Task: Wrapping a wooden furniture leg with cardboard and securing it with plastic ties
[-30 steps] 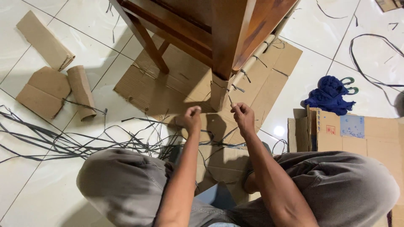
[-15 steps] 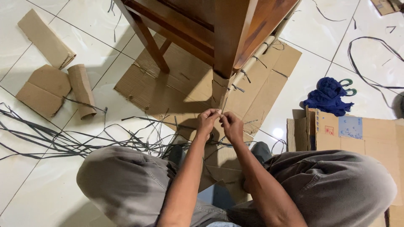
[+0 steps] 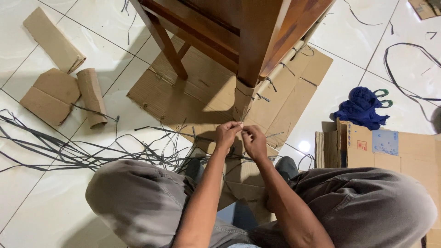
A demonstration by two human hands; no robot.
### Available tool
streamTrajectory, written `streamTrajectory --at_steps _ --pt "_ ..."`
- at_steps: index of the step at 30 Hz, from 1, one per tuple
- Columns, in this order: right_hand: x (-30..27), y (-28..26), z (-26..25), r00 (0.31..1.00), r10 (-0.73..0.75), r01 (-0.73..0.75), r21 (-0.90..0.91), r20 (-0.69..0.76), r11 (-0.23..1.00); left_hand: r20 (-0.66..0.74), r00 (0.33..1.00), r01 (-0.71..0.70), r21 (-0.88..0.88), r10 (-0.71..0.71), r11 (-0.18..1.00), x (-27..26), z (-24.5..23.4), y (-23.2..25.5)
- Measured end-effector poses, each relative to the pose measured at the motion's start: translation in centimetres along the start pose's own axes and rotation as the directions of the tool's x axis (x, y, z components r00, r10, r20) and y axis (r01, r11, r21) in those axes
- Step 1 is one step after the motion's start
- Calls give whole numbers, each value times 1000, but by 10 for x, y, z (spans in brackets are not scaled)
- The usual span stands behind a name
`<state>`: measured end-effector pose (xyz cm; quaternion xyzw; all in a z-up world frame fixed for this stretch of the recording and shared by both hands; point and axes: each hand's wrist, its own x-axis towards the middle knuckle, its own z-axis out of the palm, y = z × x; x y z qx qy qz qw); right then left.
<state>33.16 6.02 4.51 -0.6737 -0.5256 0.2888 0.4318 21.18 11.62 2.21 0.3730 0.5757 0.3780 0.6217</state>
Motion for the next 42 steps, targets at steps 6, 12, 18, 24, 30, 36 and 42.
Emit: streamTrajectory --at_steps 6,12,18,24,30,36,42 --pt "16 -29 -4 957 -133 121 -59 -258 991 8 999 42 149 -43 988 -3 -2 4" --pt "31 -37 -1 999 -25 17 -168 -48 986 -26 995 -89 166 95 982 27 1 -37" --pt "44 -16 3 955 295 -296 -141 -26 945 13 976 -216 169 217 962 5 11 -20" --pt "47 -16 -10 967 254 -248 -106 38 963 21 981 -196 143 195 970 5 0 -15" --pt "46 -15 -12 963 257 -256 -21 82 966 12 982 -189 35 189 981 0 3 3" --pt "37 -32 -16 979 184 -176 -84 92 981 -45 978 -170 390 203 905 -17 -5 35" --pt "33 -52 -21 990 102 -80 -216 94 973 45 957 -270 507 287 819 -1 -2 21"
